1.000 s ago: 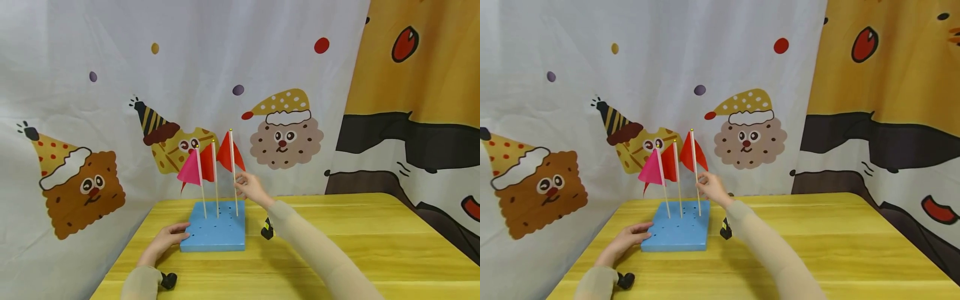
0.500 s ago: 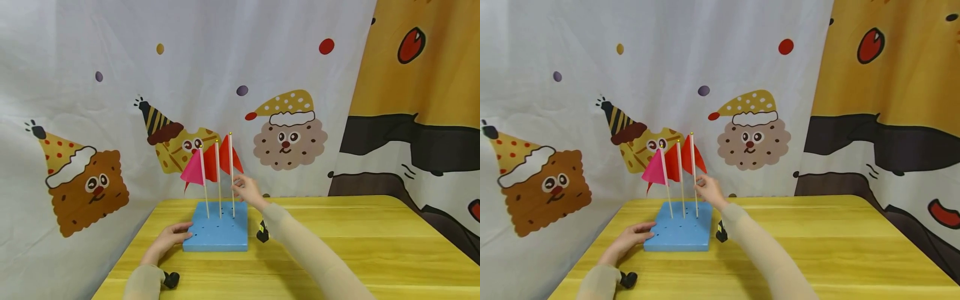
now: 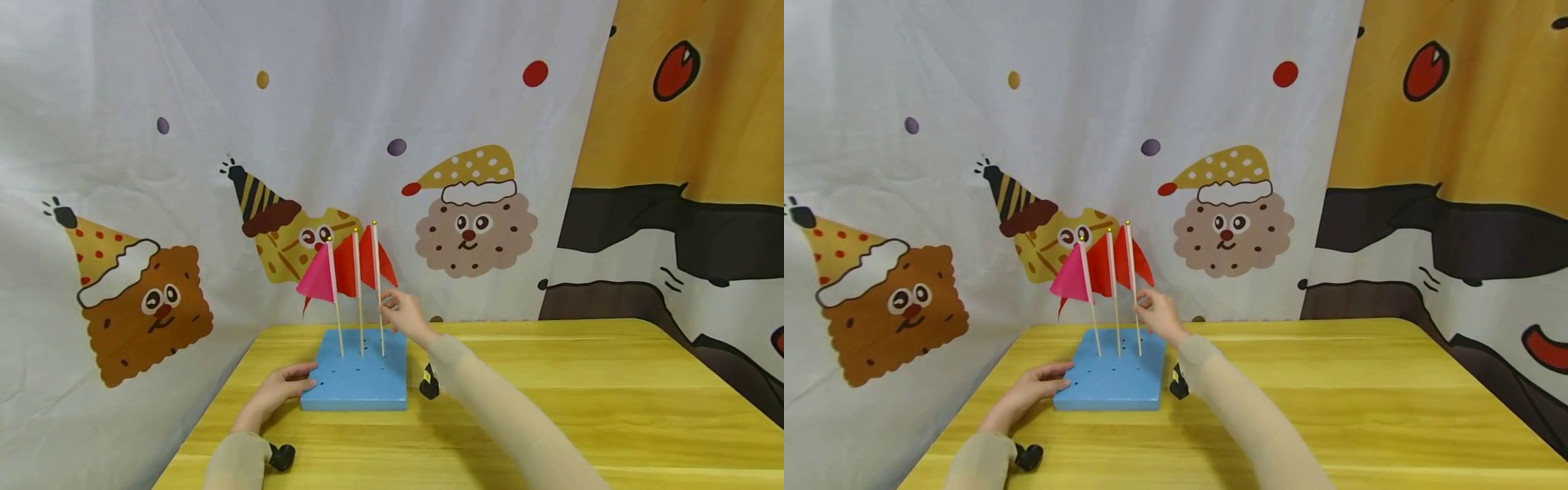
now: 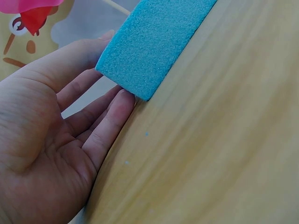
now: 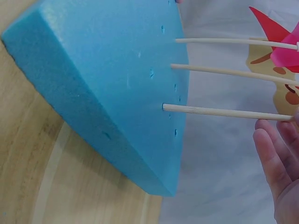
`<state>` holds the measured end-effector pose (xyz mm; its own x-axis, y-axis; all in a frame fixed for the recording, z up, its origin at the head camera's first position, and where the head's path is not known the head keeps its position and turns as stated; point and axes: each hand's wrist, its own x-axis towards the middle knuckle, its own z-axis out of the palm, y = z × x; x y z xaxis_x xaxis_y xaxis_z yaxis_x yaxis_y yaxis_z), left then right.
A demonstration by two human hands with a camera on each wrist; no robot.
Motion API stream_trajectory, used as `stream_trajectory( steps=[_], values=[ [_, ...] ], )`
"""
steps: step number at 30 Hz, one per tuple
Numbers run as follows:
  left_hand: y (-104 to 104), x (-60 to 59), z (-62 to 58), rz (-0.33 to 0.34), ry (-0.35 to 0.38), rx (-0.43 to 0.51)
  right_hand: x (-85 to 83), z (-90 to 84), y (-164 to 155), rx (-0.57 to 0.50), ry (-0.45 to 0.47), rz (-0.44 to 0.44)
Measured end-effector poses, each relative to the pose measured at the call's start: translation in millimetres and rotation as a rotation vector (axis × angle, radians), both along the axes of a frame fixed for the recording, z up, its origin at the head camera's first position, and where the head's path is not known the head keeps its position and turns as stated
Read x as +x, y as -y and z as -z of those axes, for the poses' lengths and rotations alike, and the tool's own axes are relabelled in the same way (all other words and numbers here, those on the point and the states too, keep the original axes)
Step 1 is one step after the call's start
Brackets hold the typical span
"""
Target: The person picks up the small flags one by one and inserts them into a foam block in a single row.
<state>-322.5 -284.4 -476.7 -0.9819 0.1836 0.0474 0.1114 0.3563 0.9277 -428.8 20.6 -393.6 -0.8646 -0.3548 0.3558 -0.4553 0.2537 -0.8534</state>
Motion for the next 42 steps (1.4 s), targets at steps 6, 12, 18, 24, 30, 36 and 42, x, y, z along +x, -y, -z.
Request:
stream_trajectory(
  steps=[6, 12, 18, 24, 30, 36, 42],
  values=[
    [-1, 0.6, 1.5, -0.01, 0.006, -0.003, 0.7, 2.8, -2, -0.006, 0.017, 0.003],
    [-1, 1.5, 2.2, -0.001, 0.007, -0.004, 1.8, 8.4, -2, 0.017, 0.012, -0.001],
    [1, -0.7, 3.0, 0.011, 0.01, -0.006, 2.1, 12.7, -4, -0.007, 0.004, -0.005],
    [2, -0.3, 0.9, 0.003, 0.018, -0.007, 1.4, 11.0, -3, -0.01, 0.021, -0.005],
    [1, 0.7, 0.1, 0.015, 0.013, -0.02, -0.3, 11.9, -4, 0.004, -0.001, 0.005],
    [2, 0.5, 0.9, 0.016, 0.005, -0.007, -1.0, 12.6, -4, 0.01, 0.002, 0.004],
    [2, -0.4, 0.8, 0.001, 0.008, -0.011, -0.9, 15.1, -7, 0.0, 0.008, -0.013]
  ],
)
